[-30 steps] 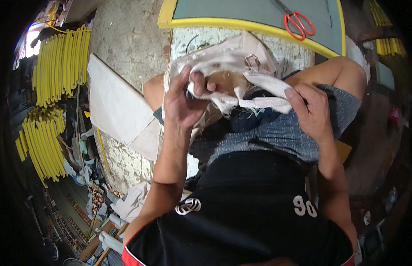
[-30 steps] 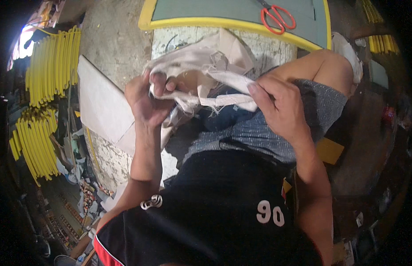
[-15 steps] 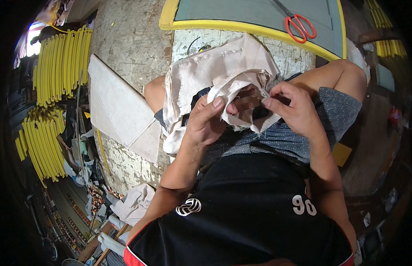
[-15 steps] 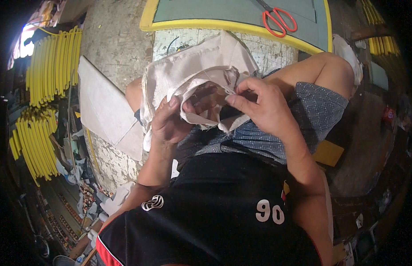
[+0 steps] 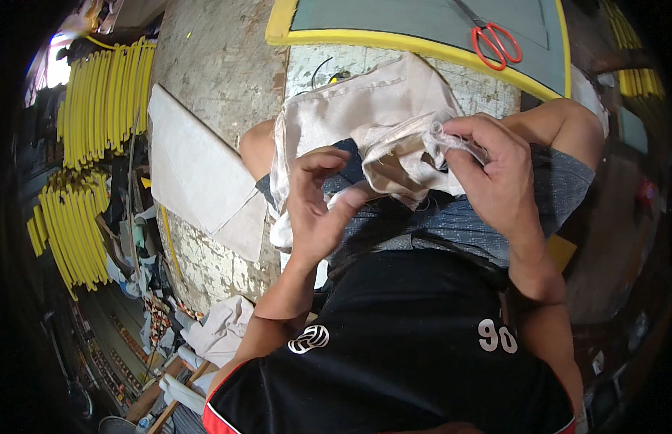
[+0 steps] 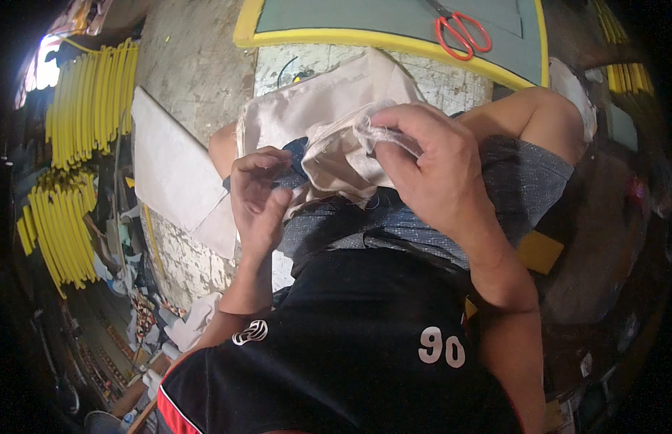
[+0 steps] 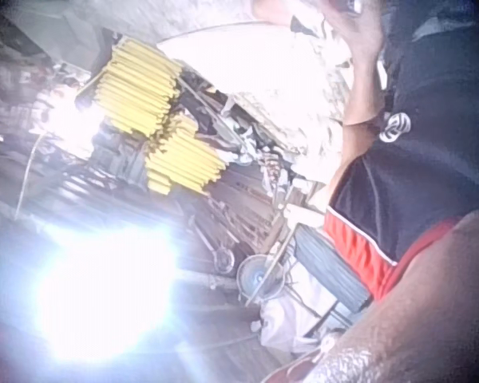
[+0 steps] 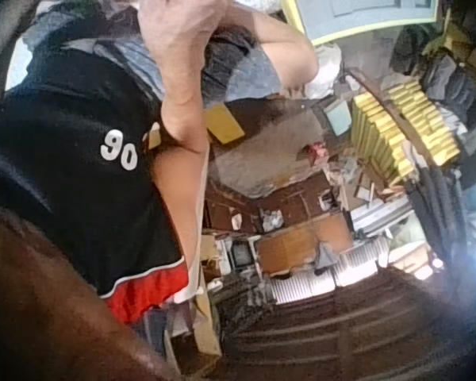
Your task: The person uses red-handled scissors to cut a white fabric bag into strips. They repeatedly cut, pull, and trim the fabric while seated on the floor.
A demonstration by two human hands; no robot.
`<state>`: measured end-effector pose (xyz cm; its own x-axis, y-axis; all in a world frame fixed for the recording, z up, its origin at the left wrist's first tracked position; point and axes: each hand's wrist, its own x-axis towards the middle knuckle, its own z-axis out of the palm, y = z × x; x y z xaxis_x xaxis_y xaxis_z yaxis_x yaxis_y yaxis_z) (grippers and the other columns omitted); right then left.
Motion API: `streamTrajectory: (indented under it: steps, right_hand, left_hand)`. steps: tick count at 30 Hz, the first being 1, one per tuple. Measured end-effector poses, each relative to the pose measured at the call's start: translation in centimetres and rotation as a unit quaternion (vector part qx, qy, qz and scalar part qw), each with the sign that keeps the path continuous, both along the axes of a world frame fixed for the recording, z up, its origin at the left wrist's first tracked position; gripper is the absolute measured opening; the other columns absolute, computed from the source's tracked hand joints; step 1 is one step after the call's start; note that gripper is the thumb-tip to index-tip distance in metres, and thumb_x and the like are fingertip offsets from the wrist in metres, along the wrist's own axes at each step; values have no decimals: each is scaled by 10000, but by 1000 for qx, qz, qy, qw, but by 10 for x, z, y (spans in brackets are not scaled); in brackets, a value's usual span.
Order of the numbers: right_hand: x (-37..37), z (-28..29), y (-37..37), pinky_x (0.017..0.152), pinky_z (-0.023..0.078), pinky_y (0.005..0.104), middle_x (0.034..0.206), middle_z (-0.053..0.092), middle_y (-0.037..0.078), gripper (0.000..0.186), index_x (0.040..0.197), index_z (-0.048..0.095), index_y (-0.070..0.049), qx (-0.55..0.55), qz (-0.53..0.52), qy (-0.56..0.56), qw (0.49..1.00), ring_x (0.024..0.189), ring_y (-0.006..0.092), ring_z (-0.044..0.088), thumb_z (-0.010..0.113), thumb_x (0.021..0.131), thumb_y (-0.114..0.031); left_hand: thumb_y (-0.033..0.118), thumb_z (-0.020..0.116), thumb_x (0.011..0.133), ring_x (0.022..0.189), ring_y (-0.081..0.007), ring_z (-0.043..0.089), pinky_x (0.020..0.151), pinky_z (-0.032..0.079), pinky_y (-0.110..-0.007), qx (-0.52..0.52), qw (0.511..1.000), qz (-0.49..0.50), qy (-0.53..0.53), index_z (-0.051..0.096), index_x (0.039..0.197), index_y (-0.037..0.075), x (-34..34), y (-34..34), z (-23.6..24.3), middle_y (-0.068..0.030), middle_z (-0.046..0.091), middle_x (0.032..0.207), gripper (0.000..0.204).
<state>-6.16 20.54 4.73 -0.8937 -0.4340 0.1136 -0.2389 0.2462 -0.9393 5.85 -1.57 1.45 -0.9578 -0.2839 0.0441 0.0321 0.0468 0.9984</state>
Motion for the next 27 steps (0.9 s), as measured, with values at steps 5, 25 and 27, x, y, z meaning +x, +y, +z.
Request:
streamTrajectory:
  steps: [5,25,27]
  right_hand:
    - [-3,9,-3,592,456,238,788,645,61,152,988,674,28,-13,80,-122,989,677,71,572,635,850,-23]
    - [-12,-27,19,655,499,327,755,614,105,310,917,651,28,42,60,46,996,701,175,603,583,989,-265]
    - [-33,-40,58,639,517,295,785,640,81,301,938,662,29,58,-50,-55,996,704,140,608,582,991,-256]
  left_hand:
    - [256,778,843,935,-228,615,820,476,-352,-367,921,-107,71,619,1047,8,-55,17,32,-151,629,990,359]
    - [248,514,1040,644,-40,493,560,392,-214,12,989,-131,-64,614,835,5,-53,6,2,9,571,698,333]
    - [274,509,1042,693,-34,533,610,410,-190,102,973,-90,-187,655,910,16,-58,-46,9,29,604,734,324]
